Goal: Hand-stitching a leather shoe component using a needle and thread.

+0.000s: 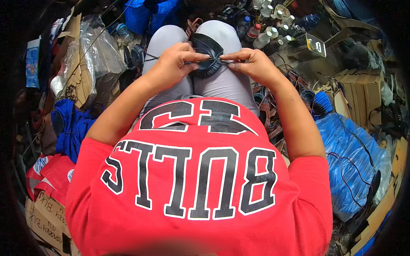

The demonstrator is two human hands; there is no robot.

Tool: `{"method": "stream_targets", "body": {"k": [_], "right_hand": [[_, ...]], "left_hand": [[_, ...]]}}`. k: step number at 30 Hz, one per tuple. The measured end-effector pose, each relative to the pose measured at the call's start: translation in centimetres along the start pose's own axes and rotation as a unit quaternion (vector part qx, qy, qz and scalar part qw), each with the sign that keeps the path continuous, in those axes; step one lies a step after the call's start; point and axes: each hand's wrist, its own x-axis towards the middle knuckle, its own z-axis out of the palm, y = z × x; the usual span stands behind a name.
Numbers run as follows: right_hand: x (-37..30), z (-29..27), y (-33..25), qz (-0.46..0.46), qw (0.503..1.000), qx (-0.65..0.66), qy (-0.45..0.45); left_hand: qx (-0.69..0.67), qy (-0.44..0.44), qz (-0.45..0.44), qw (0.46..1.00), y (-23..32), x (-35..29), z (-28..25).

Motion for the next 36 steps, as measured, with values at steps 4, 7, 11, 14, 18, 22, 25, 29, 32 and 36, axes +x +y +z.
{"method": "stream_targets", "body": {"k": [4,7,11,14,18,22,25,29,32,36], "right_hand": [[0.0,0.7,-0.1,0.011,0.988,0.147,0.038],[0.3,0.8,-0.1,0.039,0.982,0.183,0.033],[0.6,0.7,0.2,0.035,0.985,0.166,0.036],[1.1,0.5,-0.6,0.026,0.985,0.170,0.020],[1.8,0.4,-1.3,0.042,0.993,0.106,0.022],[1.9,0.3,-1.0,-0.010,0.993,0.117,-0.004],[1.1,-0.8,0.1,-0.009,0.990,0.139,0.015],[0.2,-0.5,0.4,-0.004,0.985,0.163,0.059],[-0.7,0.0,1.9,-0.029,0.988,0.105,0.108],[-2.8,-0.4,1.3,0.010,0.989,0.106,0.107]], "left_hand": [[-0.159,0.019,-0.155,0.975,-0.5,-0.2,1.5],[-0.279,0.036,-0.222,0.934,-0.6,0.5,2.5],[-0.289,0.020,-0.262,0.921,0.2,1.5,2.9],[-0.299,0.024,-0.260,0.918,-0.2,1.8,3.5],[-0.191,-0.060,-0.234,0.951,1.1,3.2,1.5],[0.013,-0.056,-0.104,0.993,0.9,3.5,0.3],[0.088,-0.017,-0.009,0.996,-0.7,2.6,-0.5],[-0.055,-0.072,-0.139,0.986,-0.1,1.7,-0.9],[-0.139,-0.109,-0.210,0.962,0.3,2.4,-0.4],[-0.066,-0.111,-0.168,0.977,1.1,3.0,-0.4]]}}
